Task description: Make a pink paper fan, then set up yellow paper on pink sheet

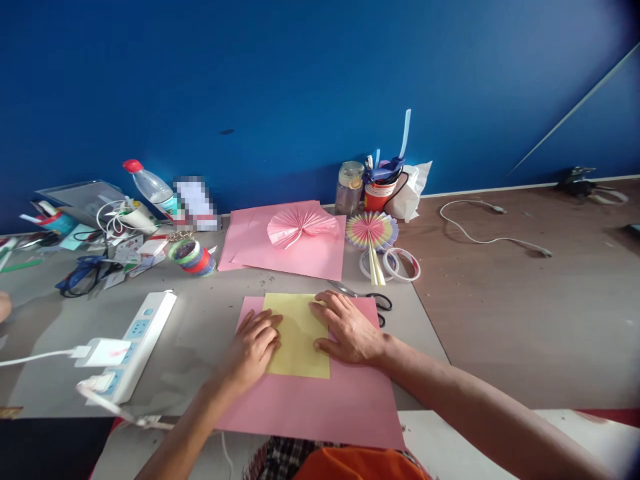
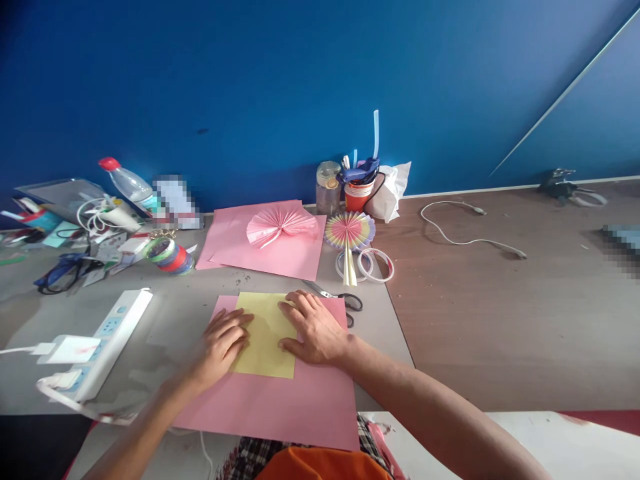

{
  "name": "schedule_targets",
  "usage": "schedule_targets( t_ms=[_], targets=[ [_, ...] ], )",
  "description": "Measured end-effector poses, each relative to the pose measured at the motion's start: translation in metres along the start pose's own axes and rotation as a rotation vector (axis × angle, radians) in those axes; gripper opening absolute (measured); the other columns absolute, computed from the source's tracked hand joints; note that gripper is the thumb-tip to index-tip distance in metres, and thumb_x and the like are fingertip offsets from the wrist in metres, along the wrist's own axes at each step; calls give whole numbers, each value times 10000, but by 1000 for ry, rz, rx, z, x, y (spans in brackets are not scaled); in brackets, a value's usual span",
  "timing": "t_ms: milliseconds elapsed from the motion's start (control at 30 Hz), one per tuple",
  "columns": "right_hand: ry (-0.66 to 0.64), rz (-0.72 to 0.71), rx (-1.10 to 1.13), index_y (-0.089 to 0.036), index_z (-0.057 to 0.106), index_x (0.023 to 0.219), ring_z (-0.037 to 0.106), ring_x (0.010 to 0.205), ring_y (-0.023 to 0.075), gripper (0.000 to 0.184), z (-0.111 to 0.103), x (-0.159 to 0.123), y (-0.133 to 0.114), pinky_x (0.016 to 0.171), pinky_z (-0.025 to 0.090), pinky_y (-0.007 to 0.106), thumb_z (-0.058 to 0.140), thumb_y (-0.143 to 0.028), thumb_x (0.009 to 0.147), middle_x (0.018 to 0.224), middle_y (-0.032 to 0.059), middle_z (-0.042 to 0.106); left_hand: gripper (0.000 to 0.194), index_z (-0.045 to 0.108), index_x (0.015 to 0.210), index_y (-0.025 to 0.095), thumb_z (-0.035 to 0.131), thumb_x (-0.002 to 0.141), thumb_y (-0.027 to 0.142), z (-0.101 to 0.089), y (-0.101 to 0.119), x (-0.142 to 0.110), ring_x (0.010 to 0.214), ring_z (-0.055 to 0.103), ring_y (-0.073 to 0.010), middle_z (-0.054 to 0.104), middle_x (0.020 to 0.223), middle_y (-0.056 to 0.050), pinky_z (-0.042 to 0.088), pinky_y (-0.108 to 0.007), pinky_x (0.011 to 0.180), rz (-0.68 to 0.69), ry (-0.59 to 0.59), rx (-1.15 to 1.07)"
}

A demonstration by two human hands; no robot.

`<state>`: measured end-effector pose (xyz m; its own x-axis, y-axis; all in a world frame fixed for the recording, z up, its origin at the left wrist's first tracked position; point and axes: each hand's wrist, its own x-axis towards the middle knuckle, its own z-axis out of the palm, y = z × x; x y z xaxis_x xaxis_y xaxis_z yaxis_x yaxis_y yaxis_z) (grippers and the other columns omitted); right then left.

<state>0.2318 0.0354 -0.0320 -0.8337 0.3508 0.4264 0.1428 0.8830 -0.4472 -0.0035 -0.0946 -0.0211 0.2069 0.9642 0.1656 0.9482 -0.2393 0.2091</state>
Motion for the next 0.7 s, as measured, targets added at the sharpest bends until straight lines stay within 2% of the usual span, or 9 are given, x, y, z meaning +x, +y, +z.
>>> schedule_targets(
  t_ms=[67, 267, 433, 700],
  targets=[
    [-26, 10, -6, -118, 460, 1254, 408, 1151, 313, 529, 0, 1, 0, 948, 391, 521, 571, -410, 827, 1215, 196, 461, 163, 617, 937, 208, 466, 879, 182, 1, 0, -1, 1242, 503, -224, 611, 1256, -72, 373, -457, 1087, -5, 1, 8],
    [-125, -17, 14, -150, 546, 1166, 408, 1192, 319, 472, -2, 3, -2, 994, 369, 523, 630, -408, 779, 1207, 169, 487, 304, 570, 1121, 224, 420, 873, 131, 1, 3, -5, 1283, 466, -223, 545, 1341, -78, 353, -456, 1103, -36, -24, 48],
    [-118, -13, 26, -144, 543, 1172, 416, 1192, 311, 464, -3, 3, -2, 988, 379, 513, 621, -392, 787, 1197, 174, 495, 315, 563, 1138, 229, 422, 870, 144, -2, -3, -11, 1288, 460, -228, 533, 1352, -81, 345, -456, 1108, -49, -26, 79],
    [-130, -10, 9, -148, 552, 1161, 416, 1176, 304, 449, -3, 4, -3, 983, 384, 512, 634, -367, 778, 1208, 173, 490, 285, 577, 1130, 246, 421, 897, 200, -3, -28, -31, 1276, 482, -222, 551, 1345, -64, 310, -462, 1129, -87, -10, 104]
  ],
)
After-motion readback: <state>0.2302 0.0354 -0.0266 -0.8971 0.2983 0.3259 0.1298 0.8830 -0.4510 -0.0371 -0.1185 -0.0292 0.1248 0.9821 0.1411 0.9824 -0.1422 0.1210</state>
